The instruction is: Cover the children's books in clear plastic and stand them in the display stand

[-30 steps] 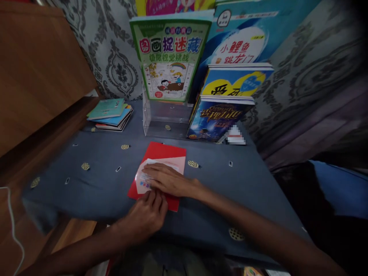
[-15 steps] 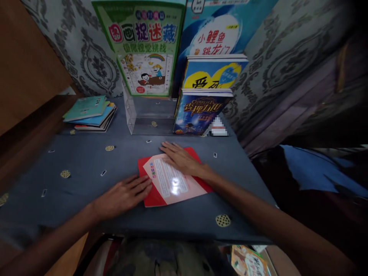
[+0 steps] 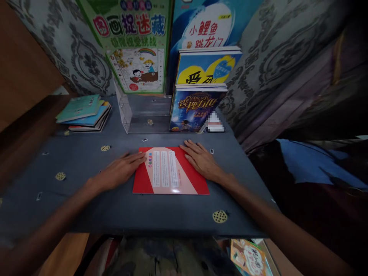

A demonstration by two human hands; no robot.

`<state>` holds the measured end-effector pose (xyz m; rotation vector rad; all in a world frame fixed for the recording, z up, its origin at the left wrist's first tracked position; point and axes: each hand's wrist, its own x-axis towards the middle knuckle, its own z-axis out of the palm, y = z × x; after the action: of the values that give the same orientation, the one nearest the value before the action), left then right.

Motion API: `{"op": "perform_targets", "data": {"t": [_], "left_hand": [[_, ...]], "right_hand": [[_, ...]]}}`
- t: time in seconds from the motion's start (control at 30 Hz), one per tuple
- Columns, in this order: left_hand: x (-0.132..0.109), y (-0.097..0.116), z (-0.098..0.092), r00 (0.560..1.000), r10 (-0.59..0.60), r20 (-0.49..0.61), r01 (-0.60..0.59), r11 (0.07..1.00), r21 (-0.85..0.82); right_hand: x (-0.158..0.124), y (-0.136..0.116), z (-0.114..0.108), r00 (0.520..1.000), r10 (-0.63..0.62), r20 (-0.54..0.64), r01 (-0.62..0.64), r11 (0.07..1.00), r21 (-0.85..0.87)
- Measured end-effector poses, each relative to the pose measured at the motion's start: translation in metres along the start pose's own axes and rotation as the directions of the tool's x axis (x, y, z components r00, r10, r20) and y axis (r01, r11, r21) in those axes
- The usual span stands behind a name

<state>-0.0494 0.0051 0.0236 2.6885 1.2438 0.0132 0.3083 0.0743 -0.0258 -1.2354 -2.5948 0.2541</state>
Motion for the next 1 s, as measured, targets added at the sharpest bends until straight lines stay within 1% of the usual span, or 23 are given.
{"op": "perform_targets", "data": {"t": [0.07, 0.13, 0.23, 0.3, 0.37, 0.47, 0.57, 0.63, 0.7, 0.8, 0.87, 0.9, 0.93, 1.0], "left_hand": [[0.015, -0.006, 0.002, 0.997, -0.071, -0.024, 0.071, 0.997, -0.008], [0.025, -0.01, 0.005, 0.992, -0.113, -0.047, 0.112, 0.994, -0.016], [0.025, -0.012, 0.011, 0.99, -0.111, -0.086, 0.111, 0.994, -0.004], [0.017, -0.009, 0.015, 0.988, -0.094, -0.125, 0.097, 0.995, 0.017], [0.004, -0.001, 0.017, 0.986, -0.064, -0.153, 0.069, 0.997, 0.026], [-0.02, 0.017, 0.019, 0.986, -0.006, -0.169, 0.009, 1.0, 0.015], [-0.041, 0.037, 0.017, 0.983, 0.019, -0.182, -0.019, 1.0, 0.004], [-0.049, 0.045, 0.015, 0.983, 0.027, -0.183, -0.03, 0.999, -0.014], [-0.05, 0.046, 0.011, 0.982, 0.024, -0.187, -0.035, 0.998, -0.053], [-0.036, 0.035, 0.005, 0.974, -0.061, -0.22, 0.03, 0.989, -0.145], [-0.019, 0.023, 0.004, 0.956, -0.146, -0.255, 0.096, 0.975, -0.199], [-0.009, 0.017, 0.004, 0.945, -0.172, -0.278, 0.113, 0.97, -0.216], [0.0, 0.012, 0.005, 0.934, -0.195, -0.301, 0.127, 0.965, -0.23], [0.015, 0.004, 0.009, 0.916, -0.252, -0.313, 0.174, 0.95, -0.259]], "right_hand": [[0.0, -0.001, 0.0, 1.0, 0.007, 0.001, -0.007, 1.0, -0.018], [0.0, -0.003, 0.0, 1.0, 0.019, -0.005, -0.02, 0.999, -0.032], [-0.001, -0.006, 0.0, 0.999, 0.037, -0.015, -0.038, 0.998, -0.05], [-0.001, -0.008, 0.0, 0.999, 0.043, -0.023, -0.044, 0.997, -0.064], [-0.001, -0.008, 0.0, 0.999, 0.04, -0.032, -0.042, 0.996, -0.074], [-0.002, -0.007, 0.001, 0.999, 0.027, -0.037, -0.03, 0.997, -0.077], [-0.002, -0.005, -0.002, 1.0, 0.021, -0.011, -0.022, 0.996, -0.09], [0.0, -0.008, -0.005, 1.0, 0.017, 0.014, -0.015, 0.994, -0.112], [0.007, -0.017, -0.007, 0.999, -0.004, 0.036, 0.008, 0.992, -0.127], [0.028, -0.042, -0.006, 0.991, -0.096, 0.088, 0.104, 0.991, -0.085], [0.047, -0.063, -0.002, 0.972, -0.202, 0.124, 0.205, 0.979, -0.011], [0.057, -0.074, 0.0, 0.962, -0.243, 0.123, 0.242, 0.97, 0.021], [0.066, -0.083, 0.004, 0.952, -0.277, 0.126, 0.274, 0.961, 0.046], [0.08, -0.097, 0.01, 0.941, -0.311, 0.137, 0.303, 0.95, 0.075]]}}
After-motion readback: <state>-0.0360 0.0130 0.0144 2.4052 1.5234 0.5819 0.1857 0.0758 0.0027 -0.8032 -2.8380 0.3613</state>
